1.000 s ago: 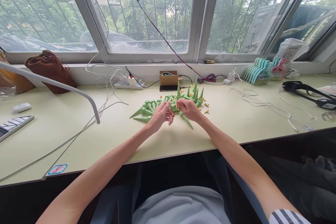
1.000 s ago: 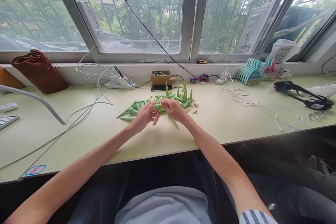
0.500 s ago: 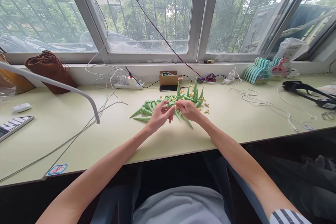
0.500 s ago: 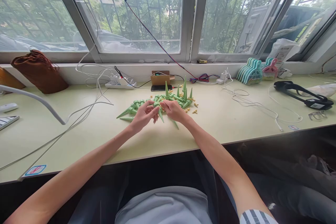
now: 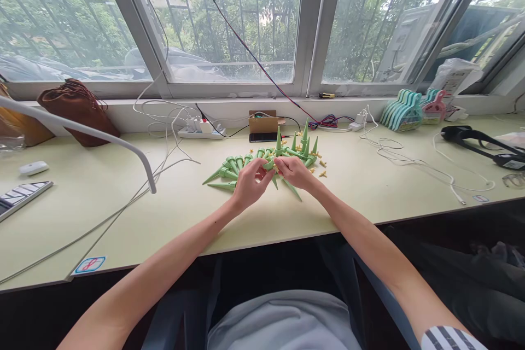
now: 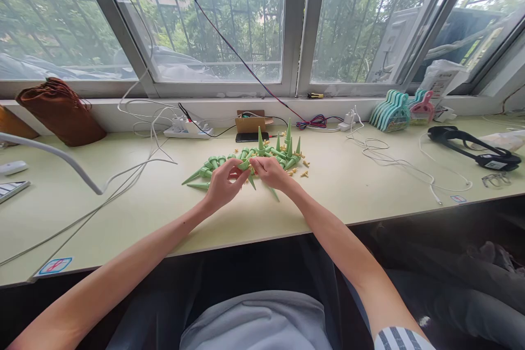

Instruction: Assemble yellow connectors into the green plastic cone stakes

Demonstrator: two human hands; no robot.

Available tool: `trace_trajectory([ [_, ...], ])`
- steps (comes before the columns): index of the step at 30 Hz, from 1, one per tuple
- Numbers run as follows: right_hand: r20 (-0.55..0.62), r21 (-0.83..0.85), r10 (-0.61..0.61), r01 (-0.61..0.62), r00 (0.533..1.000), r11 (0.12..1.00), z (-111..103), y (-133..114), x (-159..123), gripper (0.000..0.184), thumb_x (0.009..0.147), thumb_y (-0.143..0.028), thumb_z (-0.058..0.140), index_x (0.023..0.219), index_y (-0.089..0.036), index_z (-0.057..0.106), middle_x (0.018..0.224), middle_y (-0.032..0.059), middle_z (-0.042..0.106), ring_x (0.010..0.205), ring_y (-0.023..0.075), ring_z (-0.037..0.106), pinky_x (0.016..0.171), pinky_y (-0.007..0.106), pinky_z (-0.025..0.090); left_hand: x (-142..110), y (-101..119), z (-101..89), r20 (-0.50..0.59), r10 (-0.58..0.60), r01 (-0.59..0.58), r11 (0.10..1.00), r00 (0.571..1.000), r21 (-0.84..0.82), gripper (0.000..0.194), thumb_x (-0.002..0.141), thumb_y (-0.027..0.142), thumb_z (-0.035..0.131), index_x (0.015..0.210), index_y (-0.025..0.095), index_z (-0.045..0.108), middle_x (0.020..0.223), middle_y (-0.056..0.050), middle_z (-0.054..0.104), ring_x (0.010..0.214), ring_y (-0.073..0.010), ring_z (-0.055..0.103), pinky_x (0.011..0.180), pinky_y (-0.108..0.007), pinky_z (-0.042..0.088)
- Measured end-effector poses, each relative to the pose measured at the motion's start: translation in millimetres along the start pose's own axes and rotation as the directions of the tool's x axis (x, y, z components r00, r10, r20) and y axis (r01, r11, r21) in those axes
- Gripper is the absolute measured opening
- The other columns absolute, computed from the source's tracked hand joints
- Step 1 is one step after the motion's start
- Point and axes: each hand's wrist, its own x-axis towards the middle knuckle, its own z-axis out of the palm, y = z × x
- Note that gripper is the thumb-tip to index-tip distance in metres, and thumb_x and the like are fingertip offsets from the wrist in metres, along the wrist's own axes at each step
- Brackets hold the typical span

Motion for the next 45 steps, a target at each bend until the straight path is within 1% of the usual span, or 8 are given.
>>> trace_trajectory([
  [6,0.014,0.015,-0.009,0.009,1.000,1.000,1.1,-0.1,0.0,0.057,0.099,-0.063,0.032,0.063,-0.020,0.041,0.058,-0.0017,0.045,0.056,0.0119,0.040,0.057,0.027,0.033,1.0,10.3,-1.8,-0.020,-0.131,0.128,0.988,0.991,-0.090,0.023,0.081,0.039,0.072,0.086,0.022,0.059,0.077,-0.001,0.059,0.066,-0.0137,0.060,0.056,-0.023,0.050],
  [13,-0.080,-0.002,-0.012,0.012,0.997,1.000,-0.5,-3.6,-0.6,0.053,0.099,-0.060,0.032,0.065,-0.021,0.040,0.061,-0.0003,0.048,0.058,0.0131,0.042,0.060,0.028,0.034,2.5,8.8,0.2,0.016,-0.151,0.151,0.958,0.988,-0.246,0.037,0.085,0.041,0.067,0.111,0.026,0.045,0.092,0.000,0.056,0.058,-0.0094,0.061,0.046,-0.021,0.048],
  [17,-0.142,-0.025,-0.002,-0.002,0.990,1.000,-0.6,-2.6,-0.9,0.052,0.100,-0.059,0.034,0.066,-0.020,0.039,0.062,-0.0002,0.049,0.058,0.0125,0.041,0.060,0.028,0.033,5.9,4.1,0.1,0.034,-0.231,0.227,0.903,0.972,-0.365,0.038,0.082,0.044,0.071,0.102,0.023,0.047,0.084,0.002,0.057,0.053,-0.0099,0.060,0.045,-0.023,0.050],
  [20,-0.145,-0.045,-0.011,0.004,0.989,0.999,-0.6,-1.4,-1.3,0.051,0.100,-0.058,0.033,0.067,-0.020,0.038,0.061,-0.0010,0.047,0.057,0.0121,0.039,0.060,0.028,0.032,8.7,3.2,-1.1,0.120,-0.319,0.338,0.826,0.940,-0.451,0.036,0.082,0.050,0.070,0.083,0.018,0.052,0.069,0.001,0.056,0.048,-0.0108,0.057,0.043,-0.025,0.048],
  [23,-0.118,-0.046,-0.030,0.024,0.993,0.999,-0.9,-1.6,-1.7,0.049,0.101,-0.056,0.033,0.068,-0.020,0.039,0.062,-0.0013,0.046,0.058,0.0121,0.038,0.060,0.028,0.032,10.6,4.0,-2.5,0.251,-0.401,0.472,0.710,0.881,-0.522,0.047,0.085,0.058,0.063,0.068,0.015,0.055,0.061,-0.003,0.057,0.042,-0.0105,0.052,0.038,-0.024,0.042],
  [29,-0.052,-0.028,-0.044,0.043,0.998,0.999,-0.6,-0.6,-1.9,0.045,0.101,-0.051,0.034,0.067,-0.021,0.038,0.059,-0.0024,0.042,0.057,0.0124,0.037,0.059,0.028,0.032,11.4,6.9,-5.0,0.378,-0.491,0.619,0.591,0.785,-0.517,0.057,0.087,0.062,0.056,0.059,0.012,0.059,0.056,-0.009,0.061,0.036,-0.0104,0.047,0.033,-0.024,0.035],
  [38,-0.005,-0.007,-0.049,0.049,0.999,0.999,0.8,1.7,-2.5,0.045,0.100,-0.052,0.035,0.068,-0.021,0.038,0.060,-0.0022,0.042,0.057,0.0125,0.036,0.058,0.028,0.031,12.6,5.8,-5.7,0.420,-0.524,0.671,0.546,0.741,-0.502,0.059,0.087,0.062,0.056,0.057,0.012,0.062,0.056,-0.011,0.064,0.036,-0.0093,0.045,0.035,-0.023,0.035],
  [45,-0.003,-0.013,-0.062,0.062,0.998,0.998,-0.2,2.7,-2.3,0.045,0.101,-0.052,0.035,0.068,-0.021,0.037,0.061,-0.0028,0.041,0.058,0.0124,0.034,0.058,0.028,0.032,11.6,4.1,-5.8,0.411,-0.517,0.660,0.562,0.751,-0.499,0.052,0.085,0.059,0.061,0.062,0.012,0.064,0.067,-0.014,0.070,0.040,-0.0094,0.046,0.038,-0.024,0.038],
])
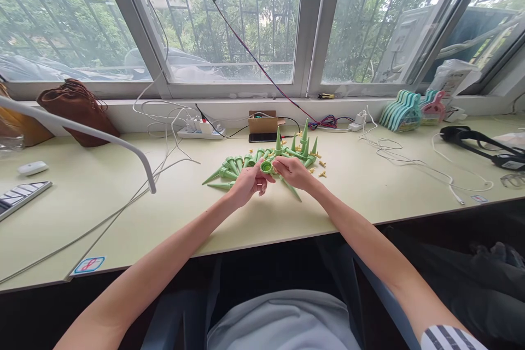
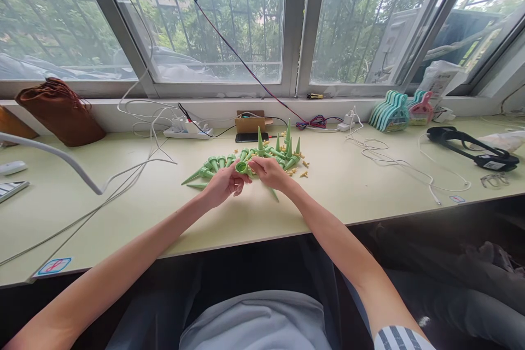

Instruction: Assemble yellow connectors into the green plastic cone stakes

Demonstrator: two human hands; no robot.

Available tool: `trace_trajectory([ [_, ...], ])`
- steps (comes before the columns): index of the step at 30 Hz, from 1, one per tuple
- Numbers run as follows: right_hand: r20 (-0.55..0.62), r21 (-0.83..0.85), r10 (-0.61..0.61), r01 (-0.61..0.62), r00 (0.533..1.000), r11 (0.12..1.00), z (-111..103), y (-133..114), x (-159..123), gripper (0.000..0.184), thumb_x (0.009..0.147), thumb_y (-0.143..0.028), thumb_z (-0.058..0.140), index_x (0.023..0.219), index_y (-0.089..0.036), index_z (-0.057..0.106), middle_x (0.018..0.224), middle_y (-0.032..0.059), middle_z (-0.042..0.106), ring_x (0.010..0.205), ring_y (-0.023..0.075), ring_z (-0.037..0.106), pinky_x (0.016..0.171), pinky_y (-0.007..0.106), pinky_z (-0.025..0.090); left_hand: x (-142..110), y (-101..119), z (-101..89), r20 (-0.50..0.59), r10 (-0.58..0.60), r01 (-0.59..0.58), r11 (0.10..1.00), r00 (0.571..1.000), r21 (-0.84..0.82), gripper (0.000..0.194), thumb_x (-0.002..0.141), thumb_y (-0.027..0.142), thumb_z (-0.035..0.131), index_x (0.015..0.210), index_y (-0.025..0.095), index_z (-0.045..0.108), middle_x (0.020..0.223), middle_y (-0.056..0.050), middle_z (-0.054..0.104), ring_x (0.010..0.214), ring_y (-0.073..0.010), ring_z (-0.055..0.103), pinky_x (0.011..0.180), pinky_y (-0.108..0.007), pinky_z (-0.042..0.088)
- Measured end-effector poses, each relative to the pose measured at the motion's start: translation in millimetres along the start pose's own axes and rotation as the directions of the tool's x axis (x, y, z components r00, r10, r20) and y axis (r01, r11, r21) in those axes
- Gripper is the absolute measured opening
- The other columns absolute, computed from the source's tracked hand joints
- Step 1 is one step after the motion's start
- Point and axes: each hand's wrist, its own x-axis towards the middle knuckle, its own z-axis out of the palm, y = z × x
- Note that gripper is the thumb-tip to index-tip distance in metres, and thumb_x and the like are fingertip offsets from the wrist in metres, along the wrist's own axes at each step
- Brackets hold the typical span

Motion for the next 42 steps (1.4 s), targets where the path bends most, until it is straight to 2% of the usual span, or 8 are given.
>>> trace_trajectory([
  [9,-0.004,-0.011,0.026,-0.027,1.000,1.000,-1.8,-3.1,0.7,0.042,0.100,-0.048,0.036,0.068,-0.021,0.038,0.060,-0.0027,0.040,0.058,0.0128,0.036,0.059,0.028,0.032,-3.5,1.5,2.2,0.015,0.032,-0.032,0.999,0.999,0.000,0.048,0.082,0.057,0.065,0.067,0.012,0.064,0.071,-0.013,0.069,0.040,-0.0085,0.046,0.038,-0.024,0.039],
  [16,-0.012,-0.013,0.036,-0.036,0.999,0.999,-1.5,-0.9,1.9,0.042,0.100,-0.047,0.035,0.067,-0.021,0.038,0.059,-0.0031,0.040,0.058,0.0130,0.036,0.058,0.028,0.031,-4.0,-1.4,-2.4,0.046,0.094,-0.096,0.994,0.994,0.048,0.045,0.081,0.053,0.070,0.063,0.015,0.055,0.049,0.001,0.048,0.042,-0.0092,0.047,0.040,-0.022,0.037],
  [21,-0.006,-0.010,0.041,-0.041,0.999,0.999,-1.0,-2.3,1.7,0.043,0.100,-0.046,0.035,0.065,-0.022,0.034,0.060,-0.0030,0.037,0.058,0.0129,0.033,0.059,0.028,0.030,-4.6,-1.9,-6.1,0.077,0.147,-0.155,0.981,0.986,0.114,0.041,0.080,0.048,0.073,0.063,0.015,0.056,0.052,0.001,0.049,0.045,-0.0077,0.046,0.044,-0.022,0.039],
  [29,0.014,-0.024,0.056,-0.055,0.998,0.998,1.3,-0.5,1.8,0.046,0.100,-0.051,0.034,0.065,-0.021,0.036,0.059,-0.0033,0.036,0.058,0.0121,0.032,0.058,0.027,0.029,-6.7,1.2,-2.4,0.076,0.177,-0.185,0.976,0.981,0.116,0.042,0.072,0.043,0.081,0.065,0.017,0.050,0.055,0.004,0.048,0.047,-0.0074,0.047,0.045,-0.021,0.037],
  [31,0.017,-0.026,0.047,-0.047,0.999,0.999,1.7,0.6,1.8,0.048,0.100,-0.053,0.033,0.066,-0.020,0.037,0.060,-0.0031,0.037,0.058,0.0119,0.033,0.058,0.027,0.029,-7.3,1.4,-1.1,0.067,0.211,-0.218,0.967,0.975,0.133,0.039,0.072,0.043,0.082,0.067,0.017,0.053,0.057,0.004,0.049,0.047,-0.0071,0.047,0.044,-0.022,0.037],
  [35,0.028,-0.018,0.050,-0.050,0.998,0.999,1.9,1.3,1.8,0.051,0.099,-0.058,0.032,0.067,-0.020,0.040,0.060,-0.0022,0.041,0.058,0.0120,0.036,0.058,0.027,0.030,-8.3,1.3,1.8,0.036,0.295,-0.296,0.936,0.955,0.191,0.032,0.072,0.042,0.081,0.085,0.016,0.067,0.067,0.001,0.057,0.046,-0.0064,0.047,0.043,-0.023,0.039],
  [42,0.034,-0.021,0.076,-0.075,0.997,0.997,2.4,2.1,1.7,0.055,0.098,-0.063,0.032,0.065,-0.019,0.043,0.061,-0.0012,0.043,0.059,0.0120,0.037,0.058,0.026,0.030,-5.3,-2.2,3.4,0.016,0.358,-0.354,0.912,0.934,0.206,0.034,0.072,0.042,0.081,0.093,0.017,0.072,0.074,0.000,0.063,0.044,-0.0051,0.045,0.042,-0.023,0.040],
])
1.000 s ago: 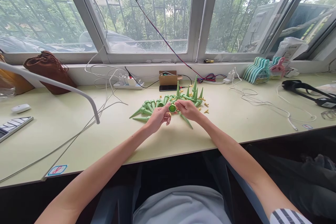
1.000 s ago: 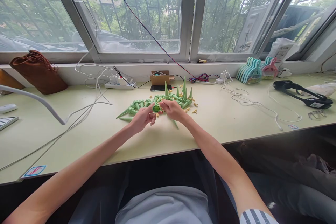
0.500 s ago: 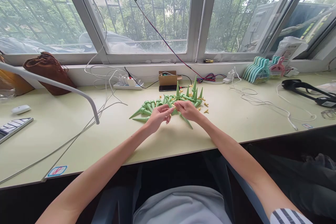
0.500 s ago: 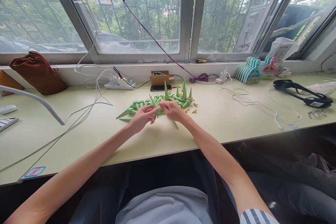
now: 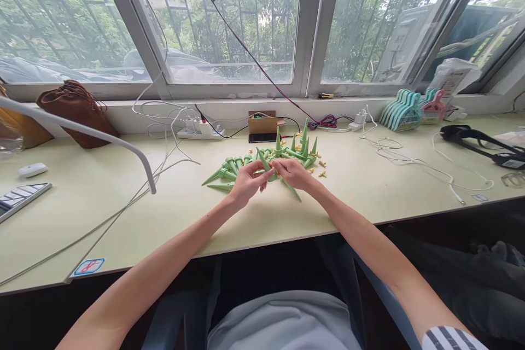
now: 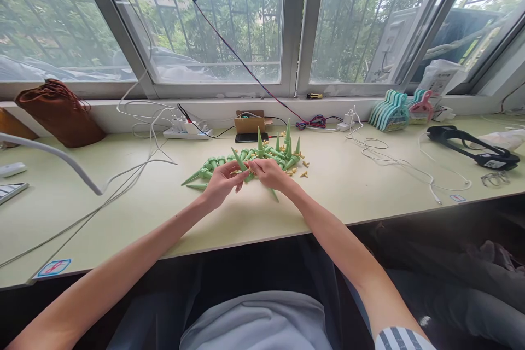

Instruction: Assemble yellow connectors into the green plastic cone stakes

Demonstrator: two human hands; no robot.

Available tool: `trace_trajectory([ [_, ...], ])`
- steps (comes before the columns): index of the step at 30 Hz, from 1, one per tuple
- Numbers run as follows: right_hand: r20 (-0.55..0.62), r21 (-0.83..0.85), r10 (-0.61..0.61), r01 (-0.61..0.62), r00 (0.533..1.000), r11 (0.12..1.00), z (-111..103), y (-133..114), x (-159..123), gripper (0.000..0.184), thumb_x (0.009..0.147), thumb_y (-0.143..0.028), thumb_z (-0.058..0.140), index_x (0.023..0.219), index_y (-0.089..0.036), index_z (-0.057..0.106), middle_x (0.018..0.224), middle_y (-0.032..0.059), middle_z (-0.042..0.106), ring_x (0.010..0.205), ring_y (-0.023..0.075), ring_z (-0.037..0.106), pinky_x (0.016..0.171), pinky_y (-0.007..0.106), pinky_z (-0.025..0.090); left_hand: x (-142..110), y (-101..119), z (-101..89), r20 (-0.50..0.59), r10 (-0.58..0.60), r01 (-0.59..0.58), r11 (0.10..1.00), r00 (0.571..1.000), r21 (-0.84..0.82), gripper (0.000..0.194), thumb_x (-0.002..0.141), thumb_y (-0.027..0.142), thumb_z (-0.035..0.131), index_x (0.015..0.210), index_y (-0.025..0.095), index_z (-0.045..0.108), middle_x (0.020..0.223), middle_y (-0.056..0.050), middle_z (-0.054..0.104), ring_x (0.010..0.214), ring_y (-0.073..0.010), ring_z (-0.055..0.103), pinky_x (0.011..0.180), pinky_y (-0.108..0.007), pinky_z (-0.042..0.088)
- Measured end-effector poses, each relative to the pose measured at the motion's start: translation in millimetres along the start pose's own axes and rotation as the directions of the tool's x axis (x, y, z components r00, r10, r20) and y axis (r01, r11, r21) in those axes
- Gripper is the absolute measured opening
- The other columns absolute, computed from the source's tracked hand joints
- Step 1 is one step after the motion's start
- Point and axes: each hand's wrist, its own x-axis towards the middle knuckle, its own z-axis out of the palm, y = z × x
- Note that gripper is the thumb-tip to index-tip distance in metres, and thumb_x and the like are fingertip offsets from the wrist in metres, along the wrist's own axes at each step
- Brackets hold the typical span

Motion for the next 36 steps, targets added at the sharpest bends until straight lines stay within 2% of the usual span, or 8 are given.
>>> trace_trajectory([
  [8,-0.007,0.034,0.013,-0.012,1.000,0.999,0.1,-2.6,0.4,0.055,0.098,-0.061,0.033,0.063,-0.018,0.044,0.059,-0.0014,0.045,0.057,0.0113,0.040,0.057,0.026,0.031,-0.9,-3.9,0.8,-0.038,0.069,-0.065,0.994,0.997,0.093,0.028,0.074,0.039,0.079,0.091,0.018,0.070,0.073,-0.001,0.063,0.044,-0.0063,0.047,0.039,-0.023,0.040],
  [14,-0.016,0.088,0.051,-0.049,0.999,0.995,-0.2,-2.8,0.4,0.057,0.096,-0.064,0.034,0.061,-0.019,0.042,0.057,-0.0020,0.042,0.055,0.0113,0.039,0.056,0.027,0.031,-3.6,-4.2,2.3,-0.070,0.219,-0.190,0.935,0.973,0.299,0.021,0.080,0.034,0.073,0.096,0.020,0.072,0.082,-0.003,0.068,0.051,-0.0082,0.052,0.045,-0.023,0.048],
  [19,0.002,0.151,0.080,-0.079,0.997,0.985,-0.1,-4.3,-0.2,0.060,0.094,-0.069,0.035,0.062,-0.019,0.041,0.057,-0.0017,0.042,0.054,0.0116,0.038,0.054,0.027,0.029,-3.1,-7.0,3.1,-0.076,0.317,-0.264,0.882,0.946,0.390,0.021,0.083,0.034,0.071,0.099,0.021,0.072,0.083,-0.002,0.069,0.051,-0.0079,0.053,0.048,-0.022,0.051],
  [24,0.002,0.205,0.105,-0.103,0.994,0.973,1.4,-4.7,0.4,0.062,0.092,-0.073,0.036,0.060,-0.020,0.037,0.054,-0.0026,0.040,0.052,0.0109,0.036,0.053,0.027,0.029,-2.1,-14.7,1.8,-0.052,0.446,-0.357,0.776,0.894,0.519,0.016,0.086,0.032,0.067,0.097,0.021,0.070,0.085,-0.002,0.069,0.054,-0.0075,0.054,0.054,-0.021,0.053],
  [29,0.024,0.218,0.113,-0.115,0.993,0.969,1.1,-4.0,0.7,0.062,0.092,-0.072,0.037,0.058,-0.020,0.039,0.052,-0.0027,0.040,0.051,0.0112,0.038,0.053,0.027,0.031,-2.7,-18.5,-0.9,0.034,0.542,-0.445,0.650,0.839,0.617,0.012,0.090,0.029,0.063,0.096,0.021,0.069,0.086,-0.003,0.067,0.055,-0.0083,0.053,0.053,-0.020,0.050],
  [32,0.027,0.210,0.108,-0.112,0.994,0.971,1.1,-2.5,0.7,0.061,0.093,-0.070,0.037,0.058,-0.020,0.040,0.052,-0.0022,0.042,0.051,0.0115,0.039,0.053,0.027,0.032,-4.0,-16.2,-1.3,0.062,0.513,-0.430,0.641,0.856,0.635,0.014,0.091,0.029,0.061,0.099,0.023,0.070,0.092,-0.005,0.069,0.056,-0.0095,0.053,0.056,-0.023,0.049],
  [36,0.015,0.200,0.113,-0.113,0.994,0.973,2.3,-1.2,1.1,0.060,0.094,-0.070,0.037,0.060,-0.020,0.041,0.053,-0.0019,0.044,0.051,0.0119,0.040,0.054,0.028,0.033,-4.9,-10.3,0.3,0.015,0.420,-0.345,0.726,0.907,0.595,0.017,0.090,0.031,0.061,0.101,0.025,0.073,0.101,-0.007,0.070,0.060,-0.0121,0.055,0.062,-0.027,0.051],
])
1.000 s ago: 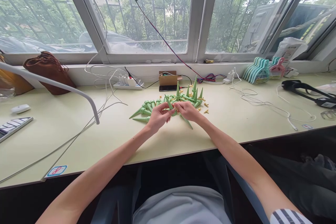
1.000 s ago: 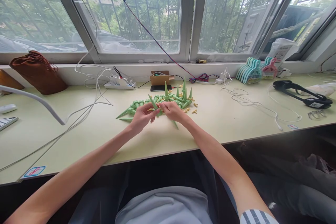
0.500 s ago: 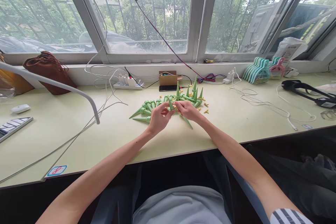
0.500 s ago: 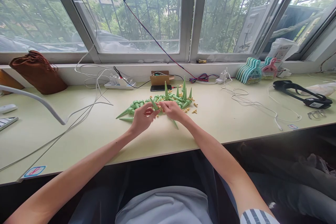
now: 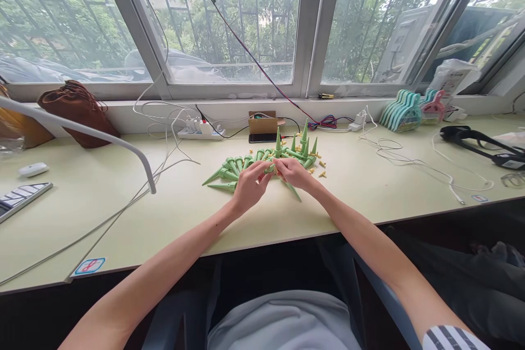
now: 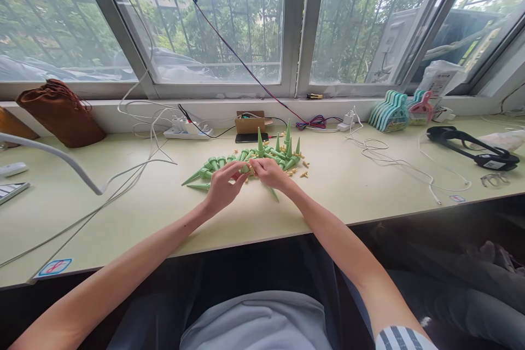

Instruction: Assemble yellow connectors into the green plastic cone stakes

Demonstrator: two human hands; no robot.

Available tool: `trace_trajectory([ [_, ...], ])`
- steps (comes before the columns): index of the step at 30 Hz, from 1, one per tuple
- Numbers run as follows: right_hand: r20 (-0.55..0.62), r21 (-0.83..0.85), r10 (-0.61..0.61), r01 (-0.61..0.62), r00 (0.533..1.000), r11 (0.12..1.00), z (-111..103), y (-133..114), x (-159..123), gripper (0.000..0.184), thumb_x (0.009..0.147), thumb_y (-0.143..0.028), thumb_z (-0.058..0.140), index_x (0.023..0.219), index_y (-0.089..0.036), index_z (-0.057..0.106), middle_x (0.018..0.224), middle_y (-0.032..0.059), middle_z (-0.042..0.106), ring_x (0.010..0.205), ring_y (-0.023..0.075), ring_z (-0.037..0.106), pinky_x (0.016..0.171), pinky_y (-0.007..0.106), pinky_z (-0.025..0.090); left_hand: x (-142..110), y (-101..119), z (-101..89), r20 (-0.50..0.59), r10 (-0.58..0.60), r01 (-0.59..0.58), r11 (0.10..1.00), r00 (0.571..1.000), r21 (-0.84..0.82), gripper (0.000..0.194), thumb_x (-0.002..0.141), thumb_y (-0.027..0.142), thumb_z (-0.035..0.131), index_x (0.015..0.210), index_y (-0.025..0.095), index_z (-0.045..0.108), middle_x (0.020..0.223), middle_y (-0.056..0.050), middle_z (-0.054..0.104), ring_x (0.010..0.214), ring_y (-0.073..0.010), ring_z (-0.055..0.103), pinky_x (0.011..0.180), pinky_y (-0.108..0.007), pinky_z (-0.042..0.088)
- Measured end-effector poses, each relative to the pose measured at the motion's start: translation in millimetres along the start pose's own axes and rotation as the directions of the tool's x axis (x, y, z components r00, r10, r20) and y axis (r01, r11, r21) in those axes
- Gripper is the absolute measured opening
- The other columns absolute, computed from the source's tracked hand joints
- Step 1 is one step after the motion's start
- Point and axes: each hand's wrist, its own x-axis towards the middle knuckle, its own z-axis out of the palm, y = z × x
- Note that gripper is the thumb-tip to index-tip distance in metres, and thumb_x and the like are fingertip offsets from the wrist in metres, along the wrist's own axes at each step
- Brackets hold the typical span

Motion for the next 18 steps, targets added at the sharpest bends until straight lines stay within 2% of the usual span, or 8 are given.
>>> trace_trajectory([
  [3,-0.030,-0.023,-0.002,0.001,1.000,1.000,0.4,0.2,0.9,0.060,0.094,-0.070,0.036,0.061,-0.020,0.042,0.054,-0.0013,0.045,0.053,0.0127,0.042,0.055,0.028,0.033,1.9,3.8,-0.9,-0.016,-0.084,0.082,0.990,0.996,-0.113,0.017,0.086,0.031,0.065,0.100,0.025,0.073,0.103,-0.007,0.070,0.065,-0.0134,0.059,0.062,-0.027,0.053],
  [8,-0.115,-0.056,-0.022,0.016,0.993,0.998,-0.8,0.7,1.6,0.058,0.094,-0.069,0.036,0.064,-0.020,0.043,0.059,0.0005,0.049,0.058,0.0142,0.045,0.057,0.028,0.034,4.5,2.8,-0.1,0.023,-0.191,0.190,0.948,0.981,-0.254,0.025,0.087,0.032,0.063,0.109,0.020,0.066,0.108,-0.009,0.066,0.082,-0.0176,0.068,0.065,-0.029,0.059],
  [11,-0.154,-0.084,-0.035,0.022,0.987,0.996,-1.6,-0.6,0.7,0.056,0.096,-0.066,0.036,0.065,-0.020,0.043,0.059,0.0006,0.049,0.059,0.0146,0.046,0.058,0.028,0.034,7.1,-0.7,1.2,0.026,-0.282,0.272,0.891,0.959,-0.364,0.028,0.088,0.041,0.063,0.105,0.019,0.060,0.109,-0.009,0.063,0.079,-0.0171,0.068,0.060,-0.030,0.060],
  [14,-0.172,-0.112,-0.057,0.038,0.984,0.993,-1.9,-3.3,-0.4,0.054,0.097,-0.063,0.035,0.064,-0.020,0.042,0.058,-0.0005,0.047,0.058,0.0137,0.043,0.059,0.028,0.033,10.6,-2.1,1.1,0.077,-0.400,0.385,0.787,0.913,-0.481,0.036,0.087,0.048,0.065,0.103,0.018,0.055,0.100,-0.007,0.062,0.063,-0.0128,0.065,0.053,-0.030,0.058],
  [16,-0.174,-0.136,-0.084,0.061,0.981,0.989,-1.6,-4.5,-0.8,0.053,0.098,-0.061,0.035,0.065,-0.020,0.042,0.059,-0.0010,0.045,0.058,0.0133,0.041,0.059,0.028,0.033,12.8,-1.5,-0.1,0.174,-0.483,0.489,0.665,0.858,-0.564,0.039,0.086,0.049,0.067,0.102,0.017,0.053,0.087,-0.004,0.063,0.055,-0.0113,0.062,0.051,-0.029,0.056],
  [18,-0.164,-0.160,-0.116,0.090,0.980,0.983,-1.0,-4.4,-1.0,0.052,0.098,-0.059,0.035,0.065,-0.020,0.041,0.060,-0.0012,0.044,0.059,0.0131,0.039,0.060,0.028,0.032,14.1,-0.6,-1.6,0.315,-0.529,0.593,0.515,0.788,-0.619,0.038,0.086,0.049,0.067,0.097,0.017,0.052,0.077,-0.004,0.064,0.054,-0.0114,0.061,0.052,-0.027,0.054],
])
